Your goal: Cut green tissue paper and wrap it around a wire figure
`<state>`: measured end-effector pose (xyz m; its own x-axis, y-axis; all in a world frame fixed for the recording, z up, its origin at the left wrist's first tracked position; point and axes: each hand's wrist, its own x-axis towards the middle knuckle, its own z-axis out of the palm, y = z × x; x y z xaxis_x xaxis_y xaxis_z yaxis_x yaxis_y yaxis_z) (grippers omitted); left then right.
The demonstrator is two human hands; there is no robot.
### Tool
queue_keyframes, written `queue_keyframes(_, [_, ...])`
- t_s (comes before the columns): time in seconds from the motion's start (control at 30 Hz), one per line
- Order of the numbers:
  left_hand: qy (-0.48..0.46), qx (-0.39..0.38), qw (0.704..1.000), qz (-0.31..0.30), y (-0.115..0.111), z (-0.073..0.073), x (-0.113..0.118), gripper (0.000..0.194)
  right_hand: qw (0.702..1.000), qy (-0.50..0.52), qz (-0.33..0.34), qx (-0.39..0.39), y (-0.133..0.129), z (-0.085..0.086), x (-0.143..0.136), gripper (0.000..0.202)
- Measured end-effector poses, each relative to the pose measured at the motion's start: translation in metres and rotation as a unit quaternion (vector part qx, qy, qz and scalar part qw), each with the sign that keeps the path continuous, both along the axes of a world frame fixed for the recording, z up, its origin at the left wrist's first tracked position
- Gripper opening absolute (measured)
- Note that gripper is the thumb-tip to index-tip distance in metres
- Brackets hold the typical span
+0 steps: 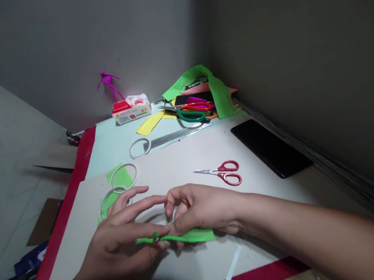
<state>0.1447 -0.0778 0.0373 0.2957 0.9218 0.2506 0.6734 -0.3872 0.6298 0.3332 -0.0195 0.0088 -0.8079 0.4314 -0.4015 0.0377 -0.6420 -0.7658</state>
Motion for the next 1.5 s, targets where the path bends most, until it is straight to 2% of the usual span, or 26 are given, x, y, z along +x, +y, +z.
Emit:
queue_keyframes(0.13, [0.003, 0.023, 1.000, 0.005, -0.002, 0.001, 0.001, 0.032, 1.000, 0.013, 0.013, -0.012, 0.000, 0.000, -0.001, 0.028])
queue_keyframes(0.27, [0.022, 0.065, 0.997, 0.037, -0.004, 0.000, 0.001, 0.034, 0.999, 0.016, 0.020, -0.025, 0.000, 0.001, -0.002, 0.026])
queue_keyframes(0.4, [0.033, 0.075, 0.996, 0.022, -0.003, -0.001, 0.000, 0.037, 0.999, 0.012, 0.028, -0.038, 0.001, 0.002, -0.002, 0.026])
queue_keyframes(0.57, [0.053, 0.109, 0.992, 0.033, -0.004, -0.001, 0.000, 0.033, 0.999, 0.008, 0.019, -0.042, 0.001, 0.003, -0.003, 0.024])
queue_keyframes(0.67, [0.061, 0.099, 0.992, 0.042, -0.004, 0.001, 0.000, 0.028, 0.999, -0.004, 0.023, -0.033, 0.001, 0.005, -0.003, 0.022])
queue_keyframes(0.77, [0.036, 0.048, 0.998, 0.026, 0.000, 0.005, 0.000, 0.019, 0.999, 0.001, 0.035, -0.023, 0.002, 0.005, -0.002, 0.022])
queue_keyframes(0.9, [-0.092, -0.108, 0.990, -0.014, 0.008, 0.012, -0.003, 0.007, 0.998, 0.016, 0.064, -0.018, 0.002, 0.004, -0.002, 0.023])
queue_keyframes(1.0, [-0.194, -0.214, 0.955, 0.063, 0.014, 0.014, -0.009, 0.006, 0.999, 0.004, 0.040, 0.028, 0.001, 0.006, -0.002, 0.026])
queue_keyframes(1.1, [-0.268, -0.288, 0.908, 0.145, 0.018, 0.009, -0.016, 0.006, 0.988, 0.012, -0.064, 0.139, 0.000, 0.008, -0.002, 0.033])
queue_keyframes(1.17, [-0.320, -0.304, 0.882, 0.165, 0.019, 0.003, -0.019, 0.011, 0.973, 0.020, -0.106, 0.204, -0.001, 0.009, -0.002, 0.038])
queue_keyframes(1.23, [-0.351, -0.301, 0.869, 0.177, 0.020, -0.002, -0.019, 0.013, 0.963, 0.023, -0.127, 0.238, -0.001, 0.009, -0.002, 0.032])
queue_keyframes(1.33, [-0.348, -0.298, 0.868, 0.192, 0.018, -0.005, -0.015, 0.014, 0.950, -0.001, -0.168, 0.263, -0.001, 0.008, -0.003, 0.021])
queue_keyframes(1.5, [-0.278, -0.324, 0.876, 0.224, 0.014, -0.001, -0.005, 0.020, 0.938, -0.039, -0.219, 0.267, -0.002, 0.006, -0.003, 0.025])
